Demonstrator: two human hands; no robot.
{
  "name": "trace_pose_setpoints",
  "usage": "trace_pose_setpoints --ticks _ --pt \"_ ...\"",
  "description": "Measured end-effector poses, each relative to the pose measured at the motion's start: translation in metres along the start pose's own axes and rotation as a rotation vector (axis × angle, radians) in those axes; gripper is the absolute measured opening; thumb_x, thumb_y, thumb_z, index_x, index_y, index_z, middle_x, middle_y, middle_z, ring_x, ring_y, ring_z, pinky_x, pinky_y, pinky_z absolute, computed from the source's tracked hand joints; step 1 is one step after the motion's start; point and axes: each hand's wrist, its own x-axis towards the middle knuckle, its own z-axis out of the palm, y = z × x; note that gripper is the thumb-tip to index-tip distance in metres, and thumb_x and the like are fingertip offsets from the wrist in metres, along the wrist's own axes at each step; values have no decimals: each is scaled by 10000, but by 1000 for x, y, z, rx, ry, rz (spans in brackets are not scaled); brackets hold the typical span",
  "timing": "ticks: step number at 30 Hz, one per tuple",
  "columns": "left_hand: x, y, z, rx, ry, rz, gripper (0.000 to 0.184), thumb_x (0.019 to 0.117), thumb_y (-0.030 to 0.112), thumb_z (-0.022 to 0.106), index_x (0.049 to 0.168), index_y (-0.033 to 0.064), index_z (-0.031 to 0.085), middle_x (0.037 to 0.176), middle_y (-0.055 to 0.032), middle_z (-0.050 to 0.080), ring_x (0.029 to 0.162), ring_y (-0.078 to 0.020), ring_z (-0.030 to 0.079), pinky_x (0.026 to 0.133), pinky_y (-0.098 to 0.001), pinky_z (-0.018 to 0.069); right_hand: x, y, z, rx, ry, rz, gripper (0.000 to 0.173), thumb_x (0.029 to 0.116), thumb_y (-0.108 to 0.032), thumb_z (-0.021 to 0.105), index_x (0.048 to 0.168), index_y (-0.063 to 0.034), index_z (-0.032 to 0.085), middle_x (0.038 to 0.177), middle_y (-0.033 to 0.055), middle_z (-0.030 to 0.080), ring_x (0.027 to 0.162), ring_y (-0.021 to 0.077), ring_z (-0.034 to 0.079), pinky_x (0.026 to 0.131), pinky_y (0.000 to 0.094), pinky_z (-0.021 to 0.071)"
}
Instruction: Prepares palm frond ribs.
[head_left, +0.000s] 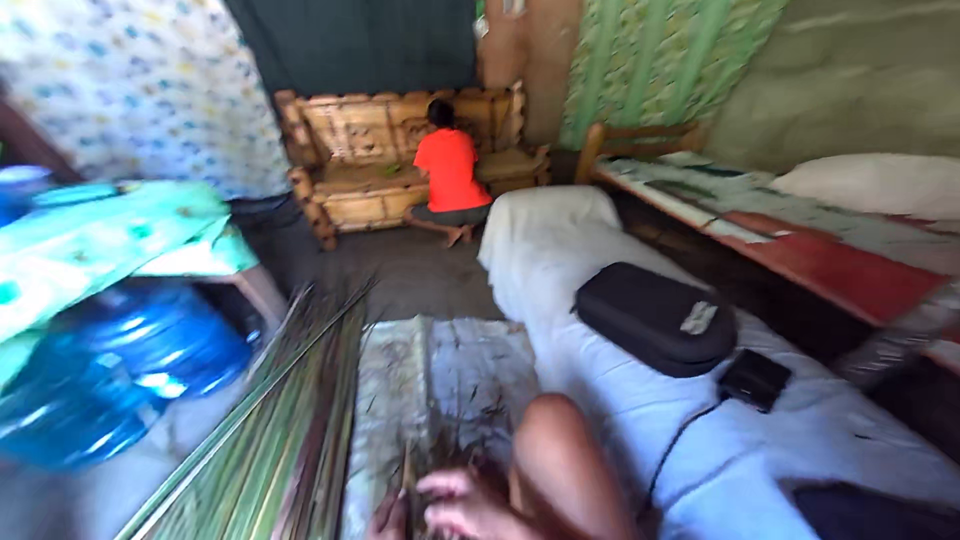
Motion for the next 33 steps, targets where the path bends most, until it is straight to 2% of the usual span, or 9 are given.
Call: trace_pose_setpoints --ticks 4,10,15,18,21,24,27,29,33 --pt "-4 2 4 -21 63 -51 286 1114 147 387 1166 -34 602 718 -36 604 537 -84 572 510 -245 522 9 10 -6 2 -39 1 357 978 -90 590 1309 41 613 882 57 676 635 69 566 578 243 486" --pt "-10 -6 -5 -76 19 -59 266 1116 135 354 1068 0 578 598 38 476 462 -35 445 453 -187 407 13 5 -4 -91 -69 -40 297 949 -86 615 1208 53 660 881 54 696 642 40 574 598 218 492" --pt "-23 -18 -12 -204 -102 -101 304 1125 168 312 973 54 549 562 51 446 411 -8 390 398 -152 355 33 14 -15 -43 -1 -59 298 967 -67 574 1233 40 654 862 45 678 609 46 559 569 223 484" --pt "-25 -25 -18 -186 -41 -85 288 1126 172 316 996 51 544 586 40 475 435 -25 434 424 -168 404 30 7 -11 -13 -80 -19 298 960 -69 569 1226 35 653 791 10 674 569 32 544 537 205 461" --pt "-25 -26 -26 -178 29 -65 273 1124 164 329 1048 28 553 659 9 539 500 -60 521 495 -207 490 19 -1 1 -14 -264 54 378 960 -62 558 1323 34 598 805 11 678 575 39 549 544 208 461" --pt "-32 -23 -30 -178 16 -70 298 1119 143 294 1106 13 562 717 -8 595 542 -72 578 528 -222 536 14 2 10 -62 -337 52 446 940 -73 571 1366 55 551 816 19 664 587 38 551 556 211 468" --pt "-40 -24 -30 -172 -6 -129 292 1123 157 302 1187 17 550 733 -29 593 552 -102 595 513 -251 542 17 9 9 -80 -295 27 440 936 -72 573 1358 53 554 815 12 647 600 38 555 563 207 472" --pt "-42 -25 -31 -155 -7 -146 258 1121 161 328 1146 25 545 725 -29 587 549 -106 594 513 -254 543 19 11 6 -75 -245 21 410 946 -65 569 1340 50 574 818 10 658 590 27 553 546 189 465" --pt "-39 -19 -29 -143 61 -148 276 1129 176 349 1038 34 567 610 22 489 444 -41 453 431 -182 421 12 5 10 -144 -319 -41 266 934 -94 577 1157 21 664 831 12 670 610 9 546 572 189 458"
